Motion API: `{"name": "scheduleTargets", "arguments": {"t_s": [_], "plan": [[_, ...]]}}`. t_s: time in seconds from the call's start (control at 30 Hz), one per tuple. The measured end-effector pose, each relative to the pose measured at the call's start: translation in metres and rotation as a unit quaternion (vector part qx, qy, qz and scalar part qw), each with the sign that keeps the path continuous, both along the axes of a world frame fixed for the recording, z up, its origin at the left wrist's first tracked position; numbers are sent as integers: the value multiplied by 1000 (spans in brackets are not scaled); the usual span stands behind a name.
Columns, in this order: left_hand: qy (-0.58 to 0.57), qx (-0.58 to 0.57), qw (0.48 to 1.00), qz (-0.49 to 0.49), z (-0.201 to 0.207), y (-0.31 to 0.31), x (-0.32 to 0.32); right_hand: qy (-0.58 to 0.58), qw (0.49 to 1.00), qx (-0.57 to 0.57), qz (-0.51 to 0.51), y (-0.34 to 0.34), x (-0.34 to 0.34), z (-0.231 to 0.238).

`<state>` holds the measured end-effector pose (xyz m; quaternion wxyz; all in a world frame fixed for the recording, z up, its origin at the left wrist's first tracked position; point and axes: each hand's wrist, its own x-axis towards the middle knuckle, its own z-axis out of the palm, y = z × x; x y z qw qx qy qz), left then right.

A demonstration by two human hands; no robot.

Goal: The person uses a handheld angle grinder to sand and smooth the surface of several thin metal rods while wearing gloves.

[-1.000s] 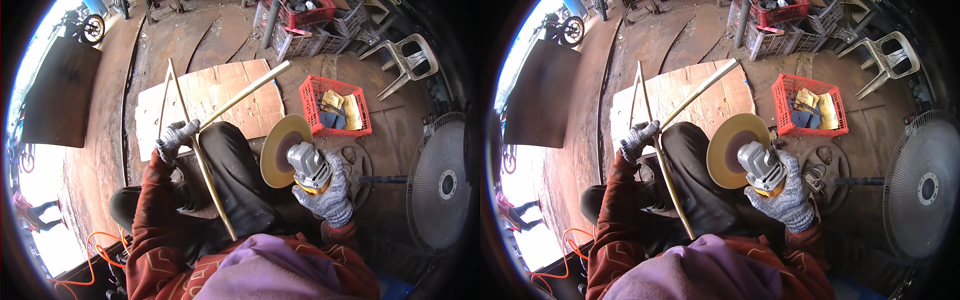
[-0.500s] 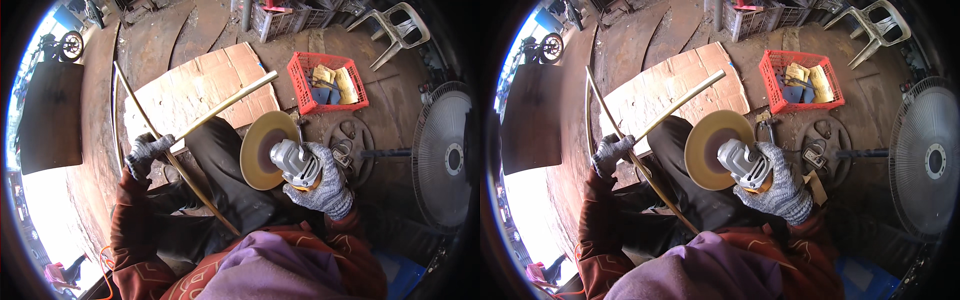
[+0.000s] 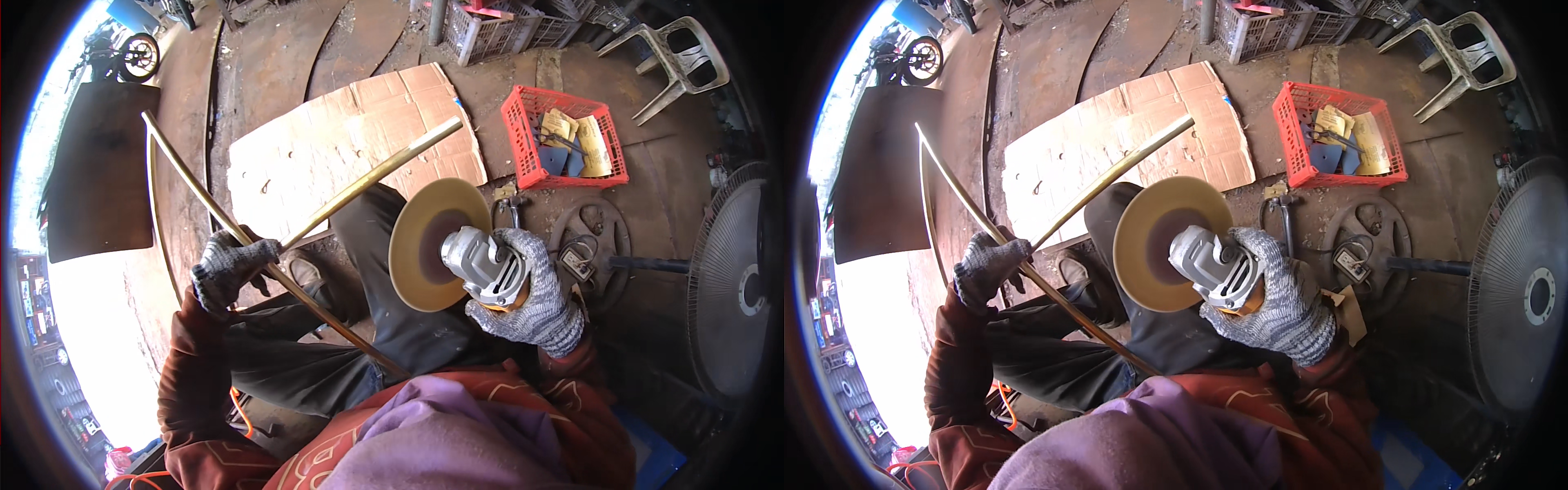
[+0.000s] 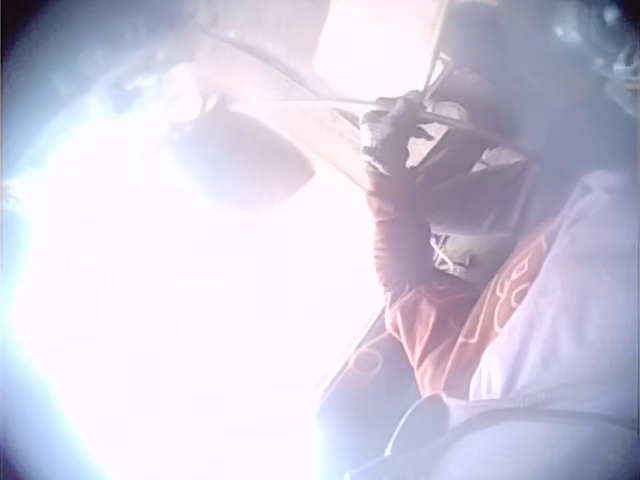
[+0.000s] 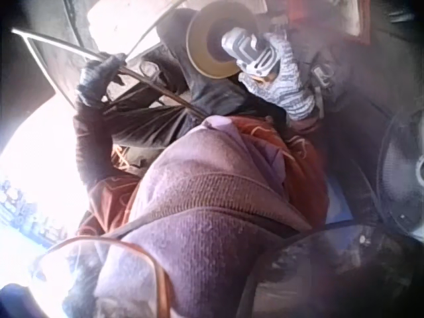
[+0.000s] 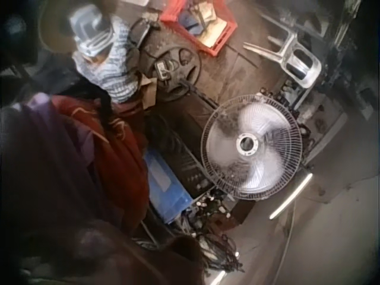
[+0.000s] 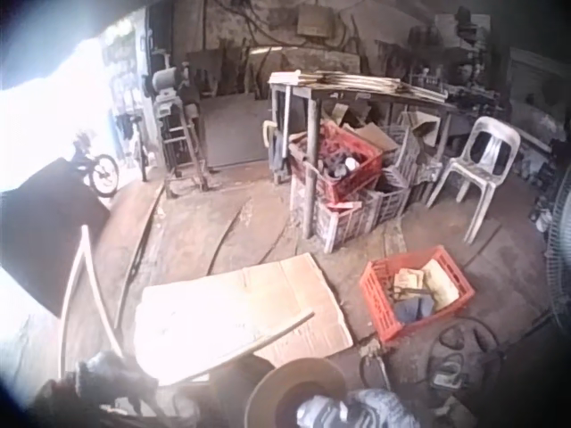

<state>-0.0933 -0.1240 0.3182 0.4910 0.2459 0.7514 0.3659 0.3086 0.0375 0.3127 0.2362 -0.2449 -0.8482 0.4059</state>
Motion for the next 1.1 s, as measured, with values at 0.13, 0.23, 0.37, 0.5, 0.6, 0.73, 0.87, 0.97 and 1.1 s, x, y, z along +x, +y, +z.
{"name": "scheduleTargets", "arguments": {"t_s": [0.13,0.23,0.37,0.5,0.6,0.73,0.87,0.97,1.1], "plan": [[48,-61,996,36,36,-20,12,30,999,-23,26,5,-4,4],[62,-77,992,73,53,-31,32,35,999,0,35,8,-8,0],[39,-100,991,76,59,-36,44,5,998,-36,51,12,-8,-16],[109,-27,993,-22,46,-53,39,49,994,-57,82,16,-26,-35],[168,29,980,-106,25,-59,29,-4,993,-90,77,17,-36,-42],[201,50,975,-81,22,-41,41,9,991,-99,86,24,-52,-53],[25,-133,986,102,31,-28,61,-11,991,-92,94,28,-53,-68],[36,-135,982,127,28,-28,71,-27,990,-90,104,29,-54,-73],[41,-134,983,122,28,-35,77,-16,991,-95,93,30,-57,-77]]}}
